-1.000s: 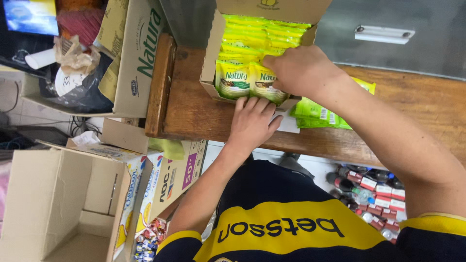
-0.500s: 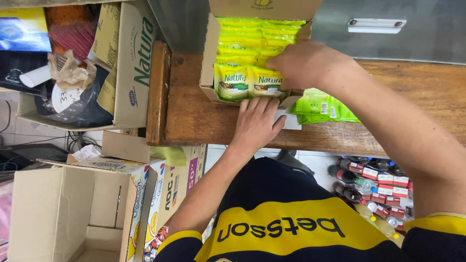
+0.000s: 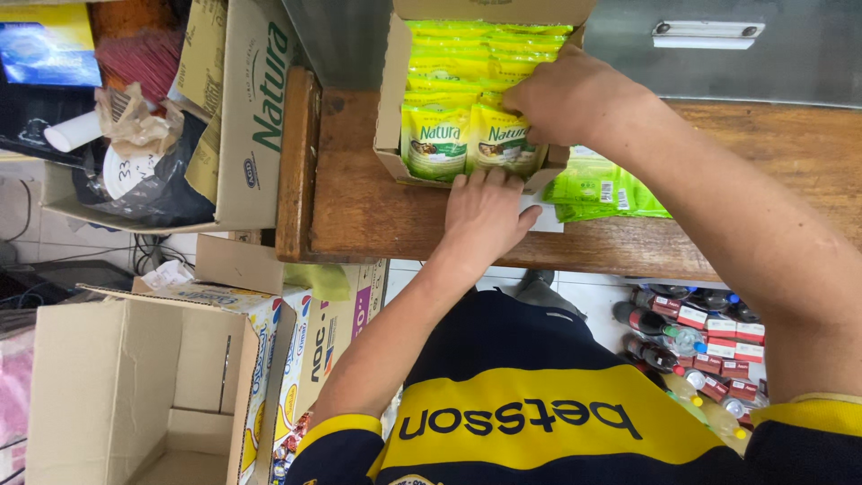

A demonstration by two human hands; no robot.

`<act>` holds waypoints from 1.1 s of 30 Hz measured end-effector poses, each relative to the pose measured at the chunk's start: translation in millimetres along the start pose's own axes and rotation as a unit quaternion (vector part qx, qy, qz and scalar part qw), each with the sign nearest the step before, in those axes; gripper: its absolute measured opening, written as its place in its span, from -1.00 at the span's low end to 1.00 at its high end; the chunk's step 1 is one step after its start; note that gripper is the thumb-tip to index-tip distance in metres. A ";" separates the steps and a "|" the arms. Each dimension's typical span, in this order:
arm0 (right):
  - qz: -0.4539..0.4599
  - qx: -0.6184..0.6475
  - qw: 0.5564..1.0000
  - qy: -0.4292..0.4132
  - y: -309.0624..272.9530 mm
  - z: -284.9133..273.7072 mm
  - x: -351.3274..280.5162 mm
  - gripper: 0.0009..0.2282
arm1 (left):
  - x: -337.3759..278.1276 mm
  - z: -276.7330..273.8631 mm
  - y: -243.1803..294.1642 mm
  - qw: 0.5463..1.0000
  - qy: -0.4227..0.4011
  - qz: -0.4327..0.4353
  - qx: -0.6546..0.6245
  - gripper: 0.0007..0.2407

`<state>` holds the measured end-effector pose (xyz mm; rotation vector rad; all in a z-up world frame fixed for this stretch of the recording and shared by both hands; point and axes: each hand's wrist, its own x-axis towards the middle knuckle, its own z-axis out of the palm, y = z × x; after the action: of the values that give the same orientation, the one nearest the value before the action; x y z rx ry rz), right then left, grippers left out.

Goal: The person places small yellow packets of mayonnaise into a cardboard display box one by one, arranging them in neat rows until the box is full.

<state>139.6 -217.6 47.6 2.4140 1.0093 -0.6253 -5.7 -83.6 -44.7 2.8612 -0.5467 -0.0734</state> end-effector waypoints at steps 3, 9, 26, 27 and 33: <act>0.006 -0.006 1.000 -0.016 -4.8 -2.3 -7.4 -0.75 | 3.6 1.3 -0.1 1.000 -0.029 0.002 -0.003 -0.56; 0.029 0.068 0.997 -0.002 -6.1 -3.9 -14.3 -0.69 | 0.7 10.7 -7.7 0.999 -0.043 0.021 0.002 -0.47; 0.040 0.147 0.984 0.088 4.5 -3.4 -22.3 -0.50 | 16.1 9.2 -14.2 0.997 -0.068 0.036 -0.003 -0.46; 0.038 0.135 0.984 0.106 3.7 -1.0 -21.1 -0.48 | 16.3 9.2 -14.9 0.998 -0.058 0.039 -0.006 -0.48; 0.036 0.144 0.986 0.071 0.8 -7.3 -14.4 -0.52 | 17.2 1.8 -13.8 0.997 -0.066 0.036 -0.018 -0.53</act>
<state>132.9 -221.8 61.7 2.7696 0.9362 -0.6157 15.1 -77.9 -49.8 2.8132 -0.6656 -0.2580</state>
